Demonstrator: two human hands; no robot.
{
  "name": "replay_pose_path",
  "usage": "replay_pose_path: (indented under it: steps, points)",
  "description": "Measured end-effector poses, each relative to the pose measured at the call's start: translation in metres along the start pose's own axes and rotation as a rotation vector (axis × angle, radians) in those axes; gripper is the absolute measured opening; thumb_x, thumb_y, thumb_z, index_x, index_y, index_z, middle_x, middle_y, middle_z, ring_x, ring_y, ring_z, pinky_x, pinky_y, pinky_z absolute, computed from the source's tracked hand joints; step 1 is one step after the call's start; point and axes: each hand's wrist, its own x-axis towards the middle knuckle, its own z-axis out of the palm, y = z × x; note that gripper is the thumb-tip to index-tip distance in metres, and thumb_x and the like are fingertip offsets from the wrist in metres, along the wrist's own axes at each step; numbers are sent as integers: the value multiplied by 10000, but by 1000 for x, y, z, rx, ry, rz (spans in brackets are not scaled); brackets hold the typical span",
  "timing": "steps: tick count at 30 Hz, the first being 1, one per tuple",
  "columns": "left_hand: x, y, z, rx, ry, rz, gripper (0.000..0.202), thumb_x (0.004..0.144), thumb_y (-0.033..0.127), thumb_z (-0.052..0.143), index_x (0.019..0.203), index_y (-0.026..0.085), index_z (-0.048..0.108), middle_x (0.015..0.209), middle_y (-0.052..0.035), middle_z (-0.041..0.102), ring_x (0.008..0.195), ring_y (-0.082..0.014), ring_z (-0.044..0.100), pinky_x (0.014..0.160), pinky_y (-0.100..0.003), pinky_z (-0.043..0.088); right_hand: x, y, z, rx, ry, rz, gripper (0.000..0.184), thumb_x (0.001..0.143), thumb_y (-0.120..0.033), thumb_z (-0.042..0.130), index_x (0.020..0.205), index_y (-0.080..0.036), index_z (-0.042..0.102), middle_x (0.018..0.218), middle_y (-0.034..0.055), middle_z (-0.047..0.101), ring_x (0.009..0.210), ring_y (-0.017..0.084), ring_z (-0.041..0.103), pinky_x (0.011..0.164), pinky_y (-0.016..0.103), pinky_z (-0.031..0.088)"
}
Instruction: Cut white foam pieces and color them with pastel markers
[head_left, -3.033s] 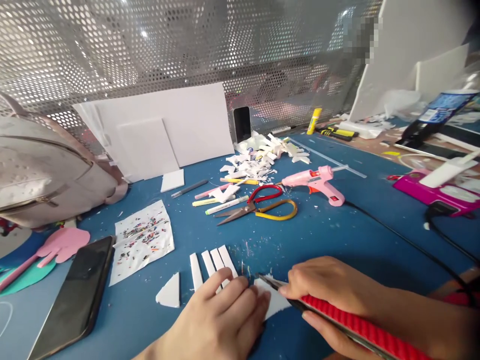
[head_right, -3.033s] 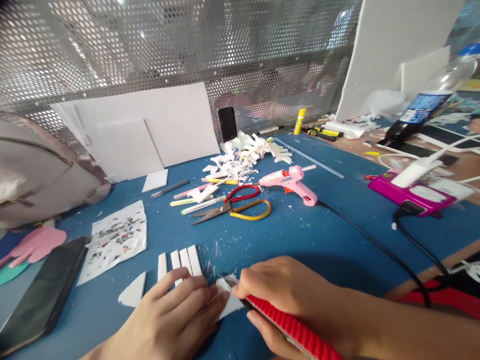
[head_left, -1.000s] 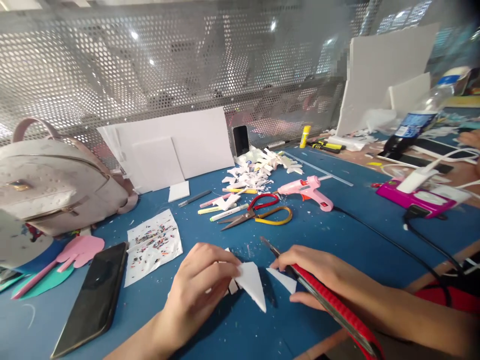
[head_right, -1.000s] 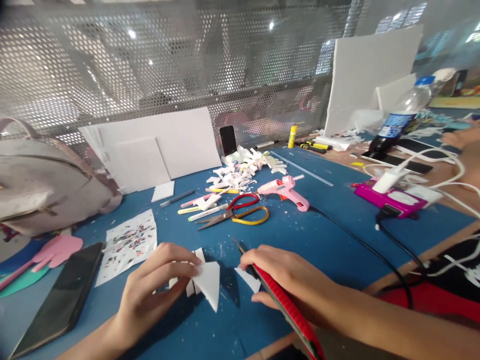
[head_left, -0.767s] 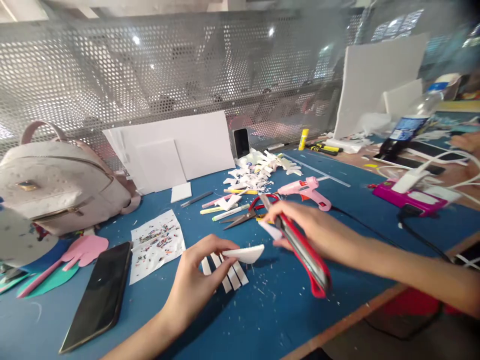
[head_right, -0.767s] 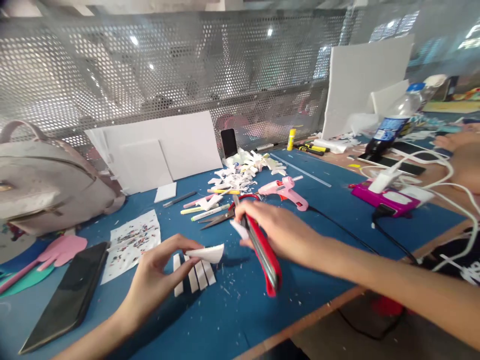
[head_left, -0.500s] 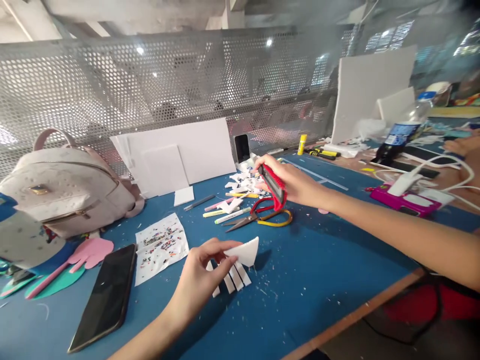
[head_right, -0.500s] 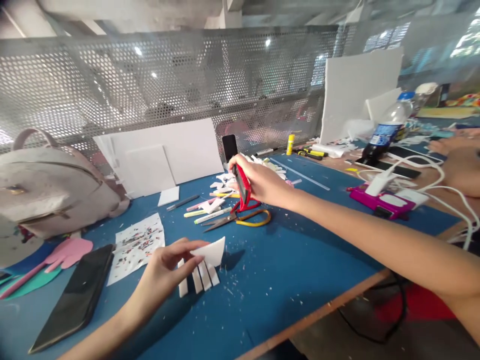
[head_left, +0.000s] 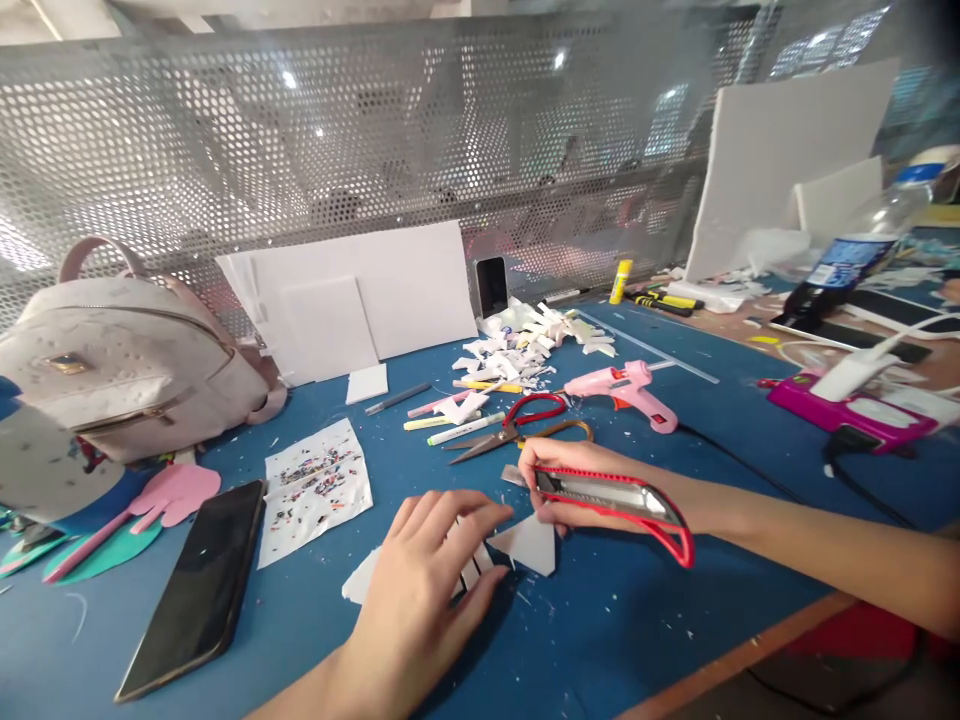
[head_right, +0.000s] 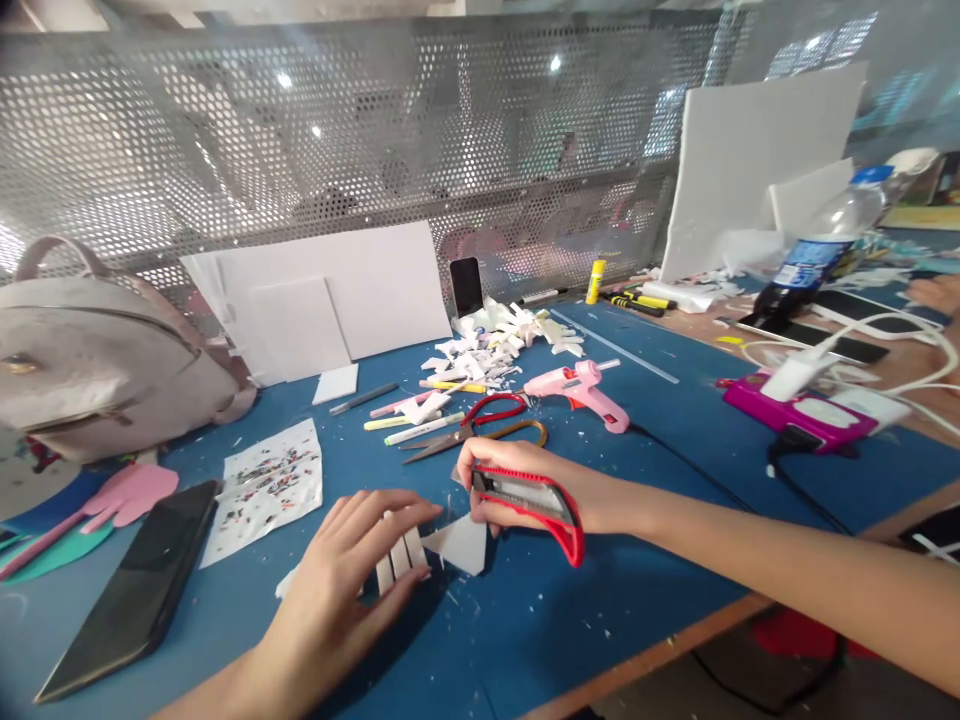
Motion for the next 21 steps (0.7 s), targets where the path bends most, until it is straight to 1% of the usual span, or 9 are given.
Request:
replay_pose_path:
  steps: [2,4,7,10,12,14,16,18,21]
  points:
    - [-1,1,4,201,-11,199,309,947,153,530,1229,227,632,1233,-91,660,1066,-248,614,895,-423,500,-3,3,0,-114,53,-18,164,953,-275,598,1037,-195,481,949,20,611,814,134,615,734,265,502]
    - [-3,1,9,316,-7,344,264,953,153,514,1171,202,656,1202,-80,687,1051,-256,638,890,-441,512,-5,4,1,-253,107,-19,180,932,-278,617,1049,-208,499,926,5,627,762,132,601,693,261,477]
    - [-4,-2,17,355,-7,412,210,971,205,514,1103,177,676,1160,-70,716,1019,-245,671,905,-442,536,-10,3,2,-443,239,-63,246,869,-309,689,1037,-216,536,843,-23,627,665,120,557,642,254,429]
    - [-4,-5,19,342,-49,420,238,988,213,483,1126,153,669,1160,-88,720,1021,-232,685,922,-414,552,-18,-1,2,-464,332,-215,152,907,-318,615,837,-197,554,695,-36,571,594,103,516,594,239,389]
    - [-3,-5,17,341,-66,431,260,994,200,465,1156,135,658,1163,-94,722,1035,-234,690,926,-409,560,-24,-2,4,-392,299,-239,192,965,-297,506,806,-196,543,635,-40,531,551,95,490,557,233,369]
    - [-2,-6,17,345,-66,444,263,997,194,466,1164,118,654,1167,-94,725,1036,-237,697,920,-409,572,-29,-1,7,-328,243,-190,124,994,-268,442,940,-201,531,618,-51,518,533,98,481,544,231,367]
    - [-2,-6,17,351,-64,455,259,993,190,481,1167,105,653,1160,-96,729,1030,-241,704,914,-412,582,-32,1,9,-295,194,-151,60,998,-247,433,1026,-205,466,610,-66,512,520,101,474,538,229,371]
    - [-2,-6,17,352,-73,459,259,986,172,488,1171,98,653,1148,-99,732,1034,-243,706,923,-417,584,-32,4,9,-289,150,-138,35,995,-240,440,999,-210,422,600,-74,506,508,99,469,531,226,371]
    - [-2,-7,18,348,-76,452,272,983,147,477,1186,90,649,1134,-100,736,1036,-233,708,950,-404,575,-30,8,8,-335,100,-153,53,970,-222,472,969,-209,420,591,-77,501,493,96,466,518,223,363]
